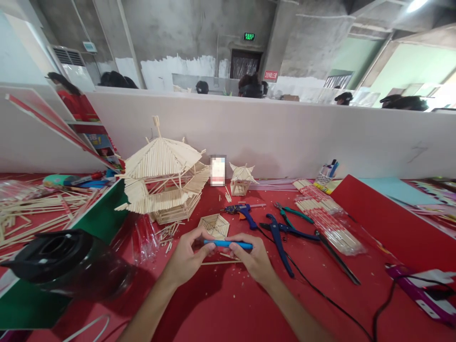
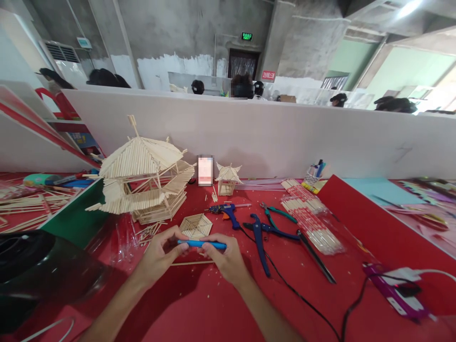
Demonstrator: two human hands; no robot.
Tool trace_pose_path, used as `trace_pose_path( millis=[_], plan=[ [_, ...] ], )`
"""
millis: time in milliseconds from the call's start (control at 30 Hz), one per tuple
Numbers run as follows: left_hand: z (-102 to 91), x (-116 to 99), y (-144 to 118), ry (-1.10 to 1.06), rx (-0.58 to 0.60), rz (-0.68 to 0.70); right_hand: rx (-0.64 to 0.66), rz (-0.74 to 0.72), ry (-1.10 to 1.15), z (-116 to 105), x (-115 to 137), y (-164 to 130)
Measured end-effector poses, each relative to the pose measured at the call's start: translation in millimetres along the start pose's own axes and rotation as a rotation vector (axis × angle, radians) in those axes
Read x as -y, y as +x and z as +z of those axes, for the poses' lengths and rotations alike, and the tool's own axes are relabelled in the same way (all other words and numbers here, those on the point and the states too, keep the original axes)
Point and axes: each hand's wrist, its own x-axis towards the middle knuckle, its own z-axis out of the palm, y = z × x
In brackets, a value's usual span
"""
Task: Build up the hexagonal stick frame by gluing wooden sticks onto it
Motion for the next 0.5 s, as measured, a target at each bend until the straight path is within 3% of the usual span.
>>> trace_pose_path(
  millis=[133,200,267,367,500],
  plan=[
    [-24.7,-8,1,0.268,-0.003,0.041,0.064,-0.023,-0.01,0,5,4],
    [-42.1,-8,2,0.415,-0.098,0.024,0.052,-0.063,-0.161,-4,5,4],
    [-56.0,-6,4,0.656,-0.146,-0.083,0.08,-0.097,-0.414,-8,3,3],
    [-64.6,-7,4,0.998,-0.093,-0.274,0.245,-0.15,-0.741,-11,-1,-1],
    [-63.2,-12,1,1.216,-0.047,-0.411,0.374,-0.21,-0.962,-7,-5,-3]
  ],
)
